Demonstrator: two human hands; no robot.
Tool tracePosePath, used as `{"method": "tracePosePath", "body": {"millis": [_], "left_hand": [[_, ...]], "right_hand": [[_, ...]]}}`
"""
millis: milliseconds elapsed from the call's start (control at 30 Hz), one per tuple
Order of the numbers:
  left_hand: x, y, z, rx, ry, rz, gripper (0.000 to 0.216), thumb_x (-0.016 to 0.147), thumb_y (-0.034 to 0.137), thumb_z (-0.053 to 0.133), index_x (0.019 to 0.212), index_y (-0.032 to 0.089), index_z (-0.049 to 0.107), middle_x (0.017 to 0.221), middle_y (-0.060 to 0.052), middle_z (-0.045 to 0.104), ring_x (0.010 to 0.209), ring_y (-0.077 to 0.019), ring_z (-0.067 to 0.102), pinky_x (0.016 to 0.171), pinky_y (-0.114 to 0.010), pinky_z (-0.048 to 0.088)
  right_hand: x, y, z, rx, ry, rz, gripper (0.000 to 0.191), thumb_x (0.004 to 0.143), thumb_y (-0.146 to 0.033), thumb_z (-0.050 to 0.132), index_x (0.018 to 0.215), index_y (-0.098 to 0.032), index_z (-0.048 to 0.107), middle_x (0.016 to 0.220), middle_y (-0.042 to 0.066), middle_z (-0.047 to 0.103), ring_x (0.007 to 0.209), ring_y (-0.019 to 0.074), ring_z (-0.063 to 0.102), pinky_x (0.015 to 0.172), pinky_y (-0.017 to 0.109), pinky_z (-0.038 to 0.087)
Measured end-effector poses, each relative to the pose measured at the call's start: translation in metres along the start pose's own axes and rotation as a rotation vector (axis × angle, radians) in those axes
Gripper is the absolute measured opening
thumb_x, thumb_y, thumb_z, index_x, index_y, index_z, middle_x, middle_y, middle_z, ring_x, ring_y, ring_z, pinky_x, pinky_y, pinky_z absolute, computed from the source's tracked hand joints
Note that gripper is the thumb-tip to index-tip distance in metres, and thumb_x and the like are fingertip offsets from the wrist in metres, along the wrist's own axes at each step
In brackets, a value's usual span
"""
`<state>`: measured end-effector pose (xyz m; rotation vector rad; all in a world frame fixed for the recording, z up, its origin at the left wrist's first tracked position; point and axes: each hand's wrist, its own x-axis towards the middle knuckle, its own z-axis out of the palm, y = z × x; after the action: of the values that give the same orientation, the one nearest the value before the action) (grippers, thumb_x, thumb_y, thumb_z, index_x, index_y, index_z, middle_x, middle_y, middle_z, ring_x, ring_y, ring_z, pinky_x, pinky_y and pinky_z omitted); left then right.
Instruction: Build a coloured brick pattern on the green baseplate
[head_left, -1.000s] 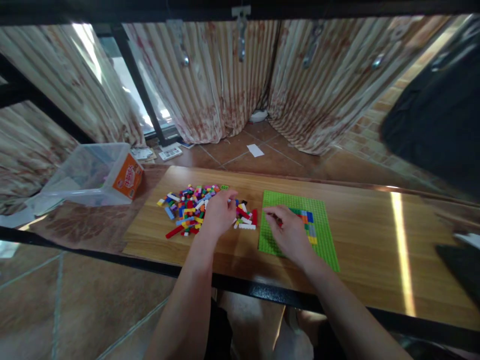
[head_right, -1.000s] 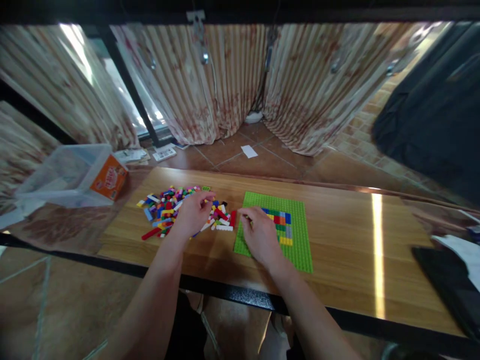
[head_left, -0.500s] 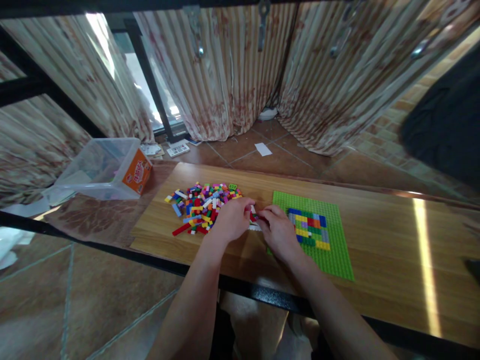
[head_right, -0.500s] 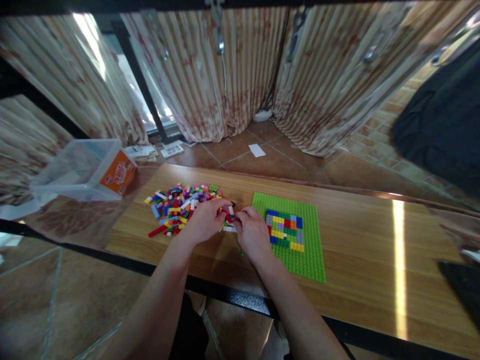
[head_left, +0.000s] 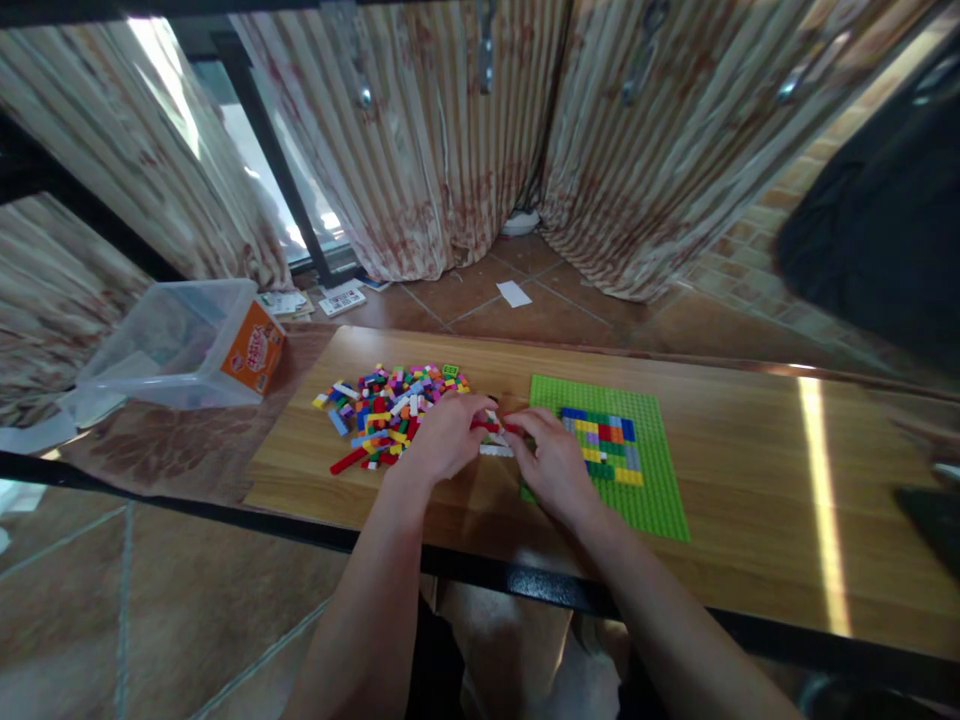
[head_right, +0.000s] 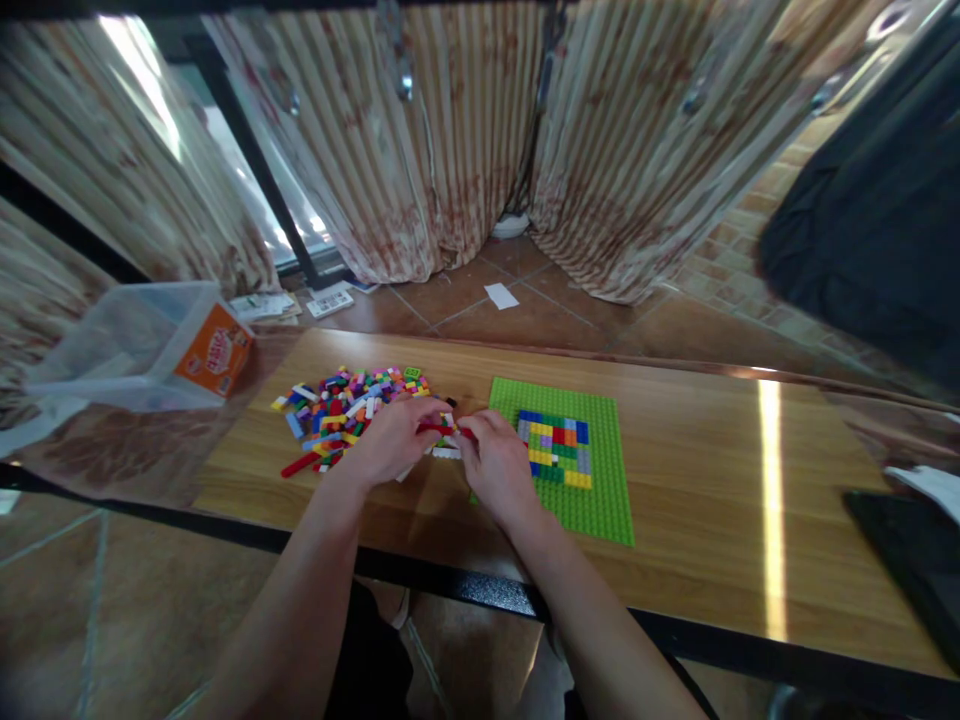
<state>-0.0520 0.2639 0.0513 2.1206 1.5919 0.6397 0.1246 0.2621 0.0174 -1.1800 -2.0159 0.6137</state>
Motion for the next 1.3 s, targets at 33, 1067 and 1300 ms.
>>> {"method": "tracePosePath", "body": {"millis": [33,1067,1300], "left_hand": [[0.0,0.002,-0.002,-0.063,0.009,-0.006,0.033,0.08,0.006,0.056,0.107,0.017,0.071,0.096,-0.007,0.073,0.092,-0.0218,0.065,0.089,-0.036,0.051],[0.016,0.039,0.031,-0.957,-0.004,-0.234,0.016,0.077,0.02,0.065,0.092,0.013,0.067,0.084,-0.003,0.07,0.071,-0.0105,0.062,0.068,-0.024,0.05],[0.018,0.035,0.044,-0.845,-0.004,-0.159,0.014,0.077,0.013,0.063,0.089,0.012,0.068,0.083,-0.004,0.071,0.074,-0.0122,0.062,0.069,-0.026,0.05]], "right_hand": [[0.0,-0.002,-0.003,0.038,0.021,0.021,0.019,0.091,-0.027,0.053,0.1,-0.02,0.069,0.097,0.009,0.068,0.088,0.0207,0.063,0.082,0.035,0.05],[-0.002,0.027,-0.086,0.585,0.136,0.451,0.03,0.068,-0.047,0.077,0.081,-0.019,0.075,0.069,0.002,0.069,0.062,0.0132,0.059,0.061,0.029,0.05],[-0.025,0.058,-0.125,0.229,-0.049,0.454,0.027,0.075,-0.046,0.071,0.081,-0.02,0.075,0.069,0.002,0.07,0.063,0.0158,0.061,0.06,0.029,0.047]]}}
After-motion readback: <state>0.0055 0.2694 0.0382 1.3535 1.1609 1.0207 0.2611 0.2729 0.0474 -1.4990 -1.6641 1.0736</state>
